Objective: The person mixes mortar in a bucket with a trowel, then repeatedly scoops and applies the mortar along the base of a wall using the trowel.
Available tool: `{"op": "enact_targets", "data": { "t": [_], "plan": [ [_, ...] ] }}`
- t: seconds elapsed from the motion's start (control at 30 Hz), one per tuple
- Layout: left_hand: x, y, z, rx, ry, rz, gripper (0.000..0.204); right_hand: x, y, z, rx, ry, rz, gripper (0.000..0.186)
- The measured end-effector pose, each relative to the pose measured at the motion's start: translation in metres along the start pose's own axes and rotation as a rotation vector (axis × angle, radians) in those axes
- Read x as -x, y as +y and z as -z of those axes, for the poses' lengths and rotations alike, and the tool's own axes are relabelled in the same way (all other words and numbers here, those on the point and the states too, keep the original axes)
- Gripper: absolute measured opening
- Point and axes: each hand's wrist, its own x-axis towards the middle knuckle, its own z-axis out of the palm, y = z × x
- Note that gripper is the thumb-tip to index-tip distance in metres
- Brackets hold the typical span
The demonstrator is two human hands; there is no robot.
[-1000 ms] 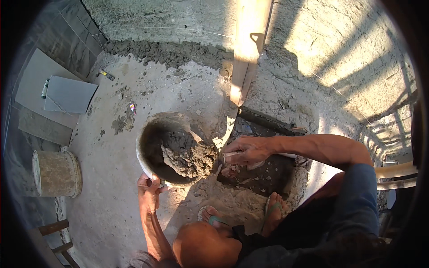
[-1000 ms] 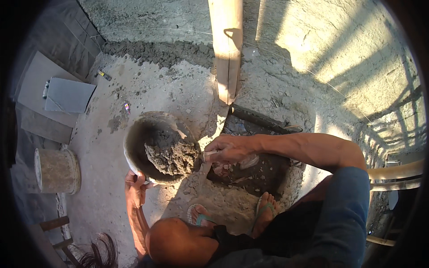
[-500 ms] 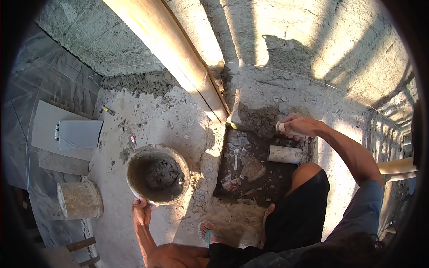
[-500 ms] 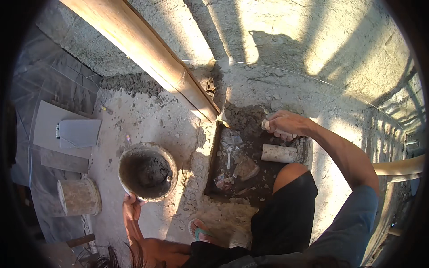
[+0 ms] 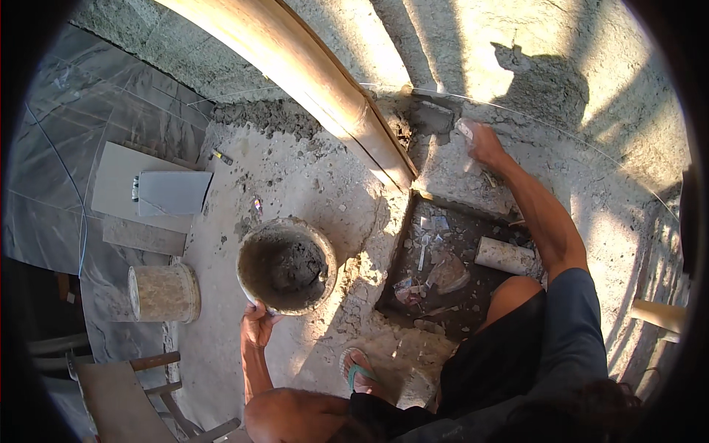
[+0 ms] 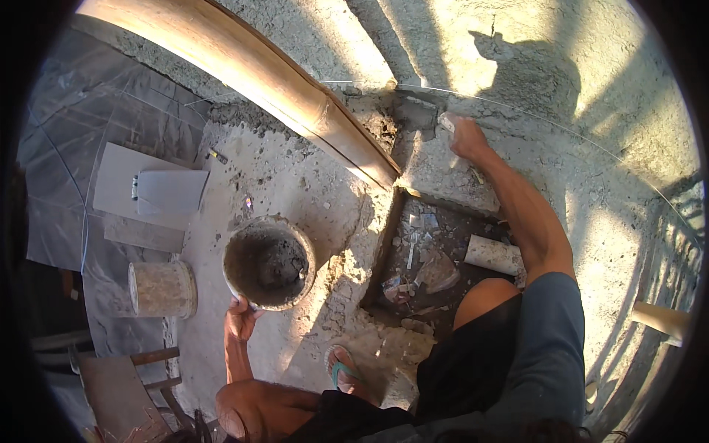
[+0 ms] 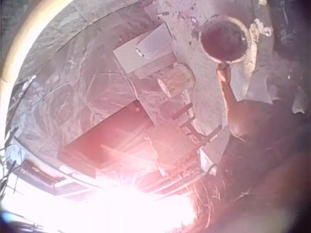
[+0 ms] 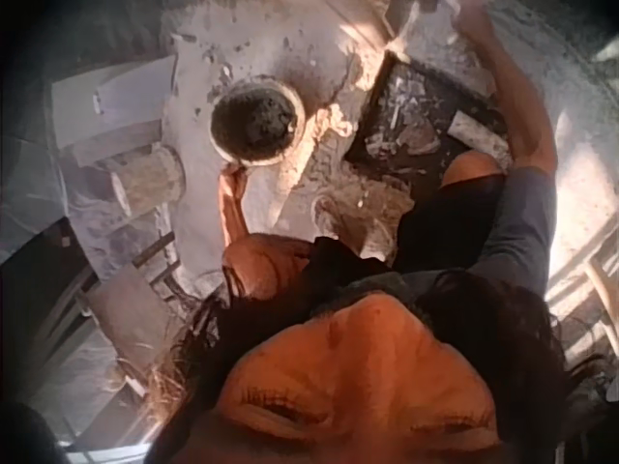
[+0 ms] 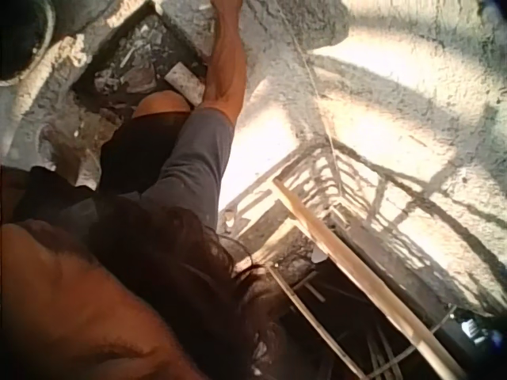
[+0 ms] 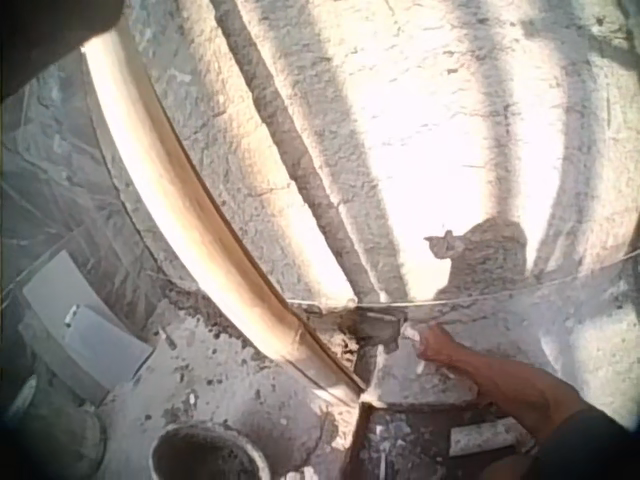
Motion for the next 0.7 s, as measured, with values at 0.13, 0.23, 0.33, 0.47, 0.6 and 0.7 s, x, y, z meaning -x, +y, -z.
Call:
{"op": "enact_targets", "data": {
  "t": [0.13,0.23,0.33,0.47,0.6,0.7],
  "plan": [
    [-0.009,0.006,0.0,-0.04,-0.041,-0.027,0.039,0.016,0.002,0.006,-0.082,0.208,0.045,0.051],
    [-0.012,0.007,-0.01,-0.043,-0.034,-0.028,0.034,0.031,0.011,0.013,-0.088,0.061,-0.131,0.048],
    [-0.008,0.011,-0.017,-0.055,0.001,-0.045,0.029,0.061,0.001,0.007,-0.068,0.207,-0.013,0.043],
    [0.003,0.01,-0.006,-0.095,0.009,-0.036,0.031,0.114,-0.045,0.024,-0.172,0.132,-0.209,0.033],
    [-0.001,0.003,-0.007,-0.199,0.035,-0.074,0.023,0.193,-0.087,0.056,-0.151,0.006,-0.074,0.037],
    [-0.008,0.006,-0.02,-0.256,-0.019,-0.082,0.018,0.187,-0.155,0.099,-0.044,-0.103,0.237,0.039]
  ]
}}
